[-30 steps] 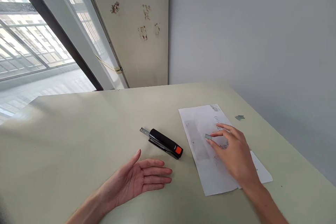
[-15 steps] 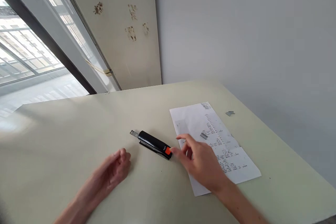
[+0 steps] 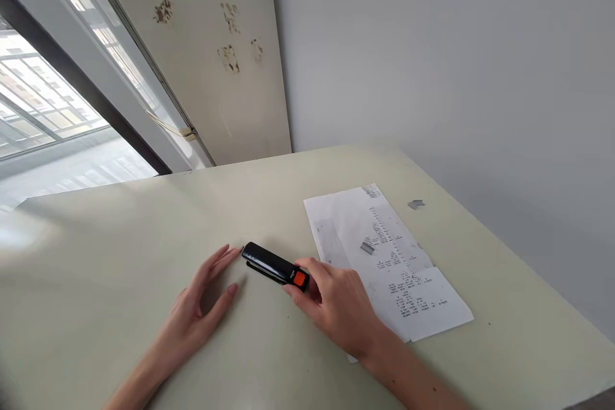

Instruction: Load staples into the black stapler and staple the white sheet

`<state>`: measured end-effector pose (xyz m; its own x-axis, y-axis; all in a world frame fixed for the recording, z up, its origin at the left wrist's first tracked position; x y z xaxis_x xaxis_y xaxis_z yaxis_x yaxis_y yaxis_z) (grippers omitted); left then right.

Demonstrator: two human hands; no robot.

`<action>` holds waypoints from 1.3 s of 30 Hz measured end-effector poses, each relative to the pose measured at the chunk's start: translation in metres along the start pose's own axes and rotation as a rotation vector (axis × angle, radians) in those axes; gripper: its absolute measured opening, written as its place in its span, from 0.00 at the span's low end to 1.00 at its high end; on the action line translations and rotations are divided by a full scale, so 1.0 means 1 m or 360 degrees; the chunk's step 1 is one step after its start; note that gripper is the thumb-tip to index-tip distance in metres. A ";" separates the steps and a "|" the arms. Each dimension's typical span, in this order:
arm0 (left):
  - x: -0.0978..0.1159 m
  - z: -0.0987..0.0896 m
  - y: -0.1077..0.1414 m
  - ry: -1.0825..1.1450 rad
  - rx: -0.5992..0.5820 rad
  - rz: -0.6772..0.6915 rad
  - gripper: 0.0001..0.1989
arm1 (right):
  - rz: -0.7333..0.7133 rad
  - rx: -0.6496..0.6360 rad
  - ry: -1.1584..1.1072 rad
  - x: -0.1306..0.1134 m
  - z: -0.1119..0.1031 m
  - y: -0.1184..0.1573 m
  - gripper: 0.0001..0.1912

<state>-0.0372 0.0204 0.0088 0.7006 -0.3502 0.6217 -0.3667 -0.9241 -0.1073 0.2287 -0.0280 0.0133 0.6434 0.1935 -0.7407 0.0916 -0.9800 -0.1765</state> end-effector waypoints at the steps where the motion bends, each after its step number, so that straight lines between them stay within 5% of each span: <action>1: 0.002 0.001 0.001 0.0003 -0.0025 0.0037 0.30 | 0.0000 0.0002 -0.0013 0.000 0.000 0.000 0.11; 8: 0.011 0.002 0.004 -0.0022 -0.0069 0.0131 0.36 | -0.0035 -0.0006 -0.0072 -0.002 0.001 -0.001 0.11; 17: 0.010 -0.001 0.004 0.0035 0.0126 -0.0071 0.23 | -0.0104 -0.0028 -0.0084 -0.003 0.001 0.001 0.13; 25: 0.004 0.008 0.005 -0.0147 0.0038 0.0083 0.29 | -0.0109 -0.0030 -0.0084 -0.002 0.002 0.002 0.14; 39: -0.003 0.007 0.004 -0.0144 0.0145 0.0071 0.23 | -0.0085 -0.0004 -0.0009 0.004 0.007 0.007 0.18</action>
Point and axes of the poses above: each hand's wrist, its own y-axis away from the middle knuckle, its own z-axis out of the palm, x = y × z, the point moved 2 cm from there along -y, towards the middle knuckle, and after that the axes turned 3 degrees about -y, right-handed, at the moved point
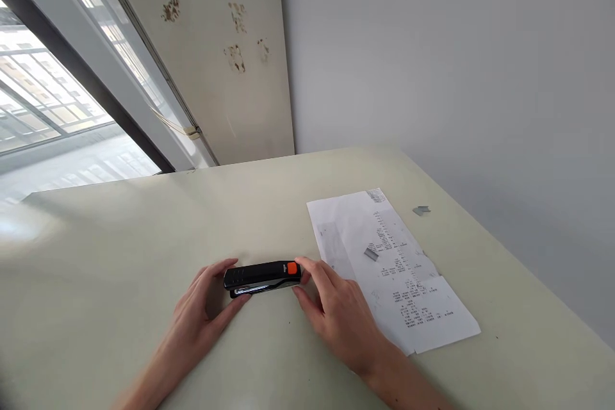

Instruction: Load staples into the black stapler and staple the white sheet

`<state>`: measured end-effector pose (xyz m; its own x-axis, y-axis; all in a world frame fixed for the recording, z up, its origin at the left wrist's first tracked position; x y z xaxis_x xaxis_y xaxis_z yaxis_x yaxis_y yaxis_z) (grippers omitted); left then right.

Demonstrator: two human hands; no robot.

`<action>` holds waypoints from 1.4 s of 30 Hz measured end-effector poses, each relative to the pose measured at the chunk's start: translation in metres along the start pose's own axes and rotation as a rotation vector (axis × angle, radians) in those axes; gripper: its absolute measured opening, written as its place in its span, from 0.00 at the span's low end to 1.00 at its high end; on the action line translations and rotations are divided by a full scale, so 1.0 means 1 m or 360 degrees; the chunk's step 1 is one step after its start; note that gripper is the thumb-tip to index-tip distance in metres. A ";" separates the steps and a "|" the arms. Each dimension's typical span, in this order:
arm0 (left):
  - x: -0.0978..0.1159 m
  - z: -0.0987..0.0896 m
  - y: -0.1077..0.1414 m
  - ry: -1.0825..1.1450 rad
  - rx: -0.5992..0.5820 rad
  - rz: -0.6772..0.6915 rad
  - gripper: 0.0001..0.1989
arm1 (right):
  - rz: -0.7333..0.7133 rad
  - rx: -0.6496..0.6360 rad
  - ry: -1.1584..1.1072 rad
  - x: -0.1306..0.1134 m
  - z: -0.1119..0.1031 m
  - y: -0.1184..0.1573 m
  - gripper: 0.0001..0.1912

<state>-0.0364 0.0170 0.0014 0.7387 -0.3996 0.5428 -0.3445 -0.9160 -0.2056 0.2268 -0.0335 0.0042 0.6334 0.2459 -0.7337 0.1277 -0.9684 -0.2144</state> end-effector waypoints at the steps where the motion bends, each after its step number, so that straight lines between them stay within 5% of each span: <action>1: 0.001 0.000 0.000 -0.0010 -0.0001 0.0014 0.22 | 0.0000 -0.0002 0.0001 -0.001 0.000 0.000 0.18; 7: -0.003 -0.006 -0.009 -0.0090 0.0044 -0.0009 0.18 | -0.0019 -0.0016 0.0013 -0.001 0.001 0.000 0.19; 17: -0.111 -0.072 -0.068 -0.0448 0.0389 -0.0491 0.27 | -0.0141 -0.0116 -0.0004 -0.004 0.003 0.004 0.17; 24: -0.137 -0.087 -0.097 -0.0425 0.0403 -0.0511 0.28 | -0.0457 -0.0226 0.0041 -0.014 0.010 0.009 0.15; 31: -0.137 -0.080 -0.097 -0.0425 0.0451 -0.0586 0.31 | -0.0498 -0.0235 0.0064 -0.017 0.011 0.010 0.14; 35: -0.119 -0.062 -0.071 -0.0482 0.0476 -0.0649 0.36 | -0.0492 -0.0249 -0.0020 -0.018 0.011 0.009 0.12; 42: -0.079 -0.022 -0.021 -0.0669 0.0326 -0.0441 0.40 | -0.0429 -0.0277 -0.0099 -0.017 0.012 0.008 0.11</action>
Point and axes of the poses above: each hand's wrist, its own y-axis away from the middle knuckle, its own z-axis out of the palm, x = y × z, the point moved 2 cm from there along -y, towards the middle knuckle, and after that the axes turned 3 degrees about -y, right-handed, at the moved point
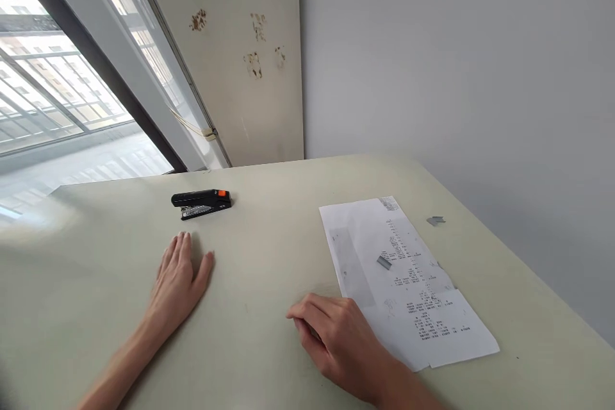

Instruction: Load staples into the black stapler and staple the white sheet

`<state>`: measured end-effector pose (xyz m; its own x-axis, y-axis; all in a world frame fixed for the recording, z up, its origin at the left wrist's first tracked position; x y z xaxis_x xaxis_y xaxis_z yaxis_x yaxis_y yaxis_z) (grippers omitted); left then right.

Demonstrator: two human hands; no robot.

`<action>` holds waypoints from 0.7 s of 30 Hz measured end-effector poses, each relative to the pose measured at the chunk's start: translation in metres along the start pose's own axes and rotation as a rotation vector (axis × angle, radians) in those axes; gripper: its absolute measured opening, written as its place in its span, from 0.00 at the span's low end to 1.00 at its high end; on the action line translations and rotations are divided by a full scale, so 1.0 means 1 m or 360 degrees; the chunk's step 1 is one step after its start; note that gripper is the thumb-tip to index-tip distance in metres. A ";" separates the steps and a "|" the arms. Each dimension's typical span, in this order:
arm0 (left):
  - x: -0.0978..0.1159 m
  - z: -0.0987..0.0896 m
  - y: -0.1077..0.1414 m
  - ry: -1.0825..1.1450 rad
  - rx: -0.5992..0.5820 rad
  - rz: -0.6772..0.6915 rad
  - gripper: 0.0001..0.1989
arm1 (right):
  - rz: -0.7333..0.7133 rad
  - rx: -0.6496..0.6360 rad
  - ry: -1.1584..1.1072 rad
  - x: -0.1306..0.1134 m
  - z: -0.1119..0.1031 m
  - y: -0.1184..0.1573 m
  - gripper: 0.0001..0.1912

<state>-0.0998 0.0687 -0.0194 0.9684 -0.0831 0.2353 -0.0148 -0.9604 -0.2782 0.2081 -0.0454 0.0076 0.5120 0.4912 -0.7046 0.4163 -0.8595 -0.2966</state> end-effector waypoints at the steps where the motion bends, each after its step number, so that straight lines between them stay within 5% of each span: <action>1: 0.003 0.001 0.005 -0.0004 -0.0013 0.0051 0.39 | 0.0006 0.0003 -0.0011 0.001 0.000 0.000 0.11; 11: 0.003 0.003 0.010 -0.0062 0.0078 0.0344 0.29 | -0.0074 0.0041 -0.0017 0.004 0.005 0.002 0.10; 21: 0.005 0.001 0.010 -0.0076 0.0057 0.0373 0.29 | -0.0046 0.0024 -0.0024 0.004 0.003 0.001 0.10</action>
Point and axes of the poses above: each hand's wrist, its own y-axis away from the middle knuckle, its own z-axis out of the palm, x = y × z, the point moved 2 cm from there along -y, towards the middle knuckle, and after that the axes turned 3 degrees about -y, right-handed, at the moved point
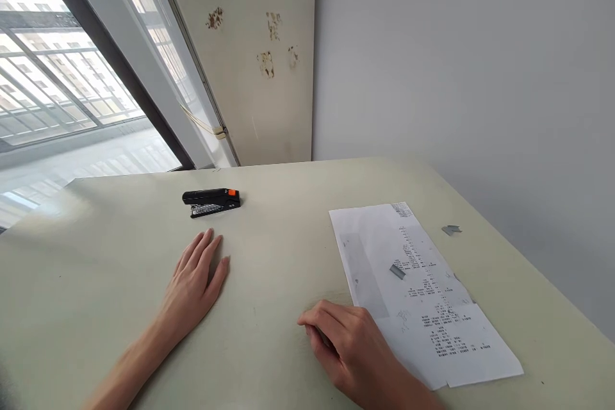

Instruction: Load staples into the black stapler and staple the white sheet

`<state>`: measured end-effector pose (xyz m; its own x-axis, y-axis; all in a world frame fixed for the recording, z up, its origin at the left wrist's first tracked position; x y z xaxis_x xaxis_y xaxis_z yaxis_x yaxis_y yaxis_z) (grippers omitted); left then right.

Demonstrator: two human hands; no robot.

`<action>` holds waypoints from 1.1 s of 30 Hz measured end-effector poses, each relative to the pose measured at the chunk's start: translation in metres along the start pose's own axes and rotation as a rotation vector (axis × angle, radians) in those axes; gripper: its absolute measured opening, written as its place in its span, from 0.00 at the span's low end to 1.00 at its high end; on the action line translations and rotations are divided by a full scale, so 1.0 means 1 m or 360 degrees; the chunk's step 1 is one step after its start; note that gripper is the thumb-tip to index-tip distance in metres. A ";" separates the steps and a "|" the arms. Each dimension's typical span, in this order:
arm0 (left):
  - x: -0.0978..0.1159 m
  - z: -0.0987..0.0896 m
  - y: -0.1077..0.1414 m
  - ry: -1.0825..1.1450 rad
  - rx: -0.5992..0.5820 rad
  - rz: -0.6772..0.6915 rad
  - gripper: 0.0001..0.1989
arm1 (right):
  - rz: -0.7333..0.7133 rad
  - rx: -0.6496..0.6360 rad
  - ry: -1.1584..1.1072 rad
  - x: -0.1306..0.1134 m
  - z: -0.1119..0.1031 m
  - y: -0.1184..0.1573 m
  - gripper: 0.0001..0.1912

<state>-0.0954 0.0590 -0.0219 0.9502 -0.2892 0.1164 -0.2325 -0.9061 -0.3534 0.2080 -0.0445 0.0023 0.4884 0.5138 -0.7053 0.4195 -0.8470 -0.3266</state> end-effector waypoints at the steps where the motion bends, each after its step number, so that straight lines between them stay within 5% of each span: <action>1: 0.000 0.000 0.000 -0.0001 0.0000 0.0002 0.29 | 0.0013 -0.0004 -0.0013 0.000 0.000 0.001 0.10; 24: -0.001 0.000 -0.001 0.0000 -0.0003 -0.0016 0.29 | 0.0113 0.0002 -0.0089 0.004 -0.002 0.004 0.10; 29: 0.000 -0.002 -0.001 0.0038 -0.0002 -0.0019 0.29 | 0.0223 0.0124 -0.0098 0.006 -0.008 0.003 0.10; 33: 0.000 -0.002 -0.002 0.0064 -0.0009 -0.0039 0.28 | 0.0503 0.0431 -0.0030 0.013 -0.015 0.004 0.10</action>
<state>-0.0954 0.0597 -0.0190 0.9465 -0.2791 0.1621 -0.2107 -0.9147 -0.3449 0.2274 -0.0393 0.0011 0.5458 0.2224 -0.8078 0.0333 -0.9691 -0.2443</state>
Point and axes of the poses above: each hand's wrist, its own y-axis away from the middle knuckle, its own z-axis out of the palm, x = y × z, the point moved 2 cm from there along -y, towards the middle knuckle, and after that the axes turned 3 degrees about -y, right-handed, at the moved point
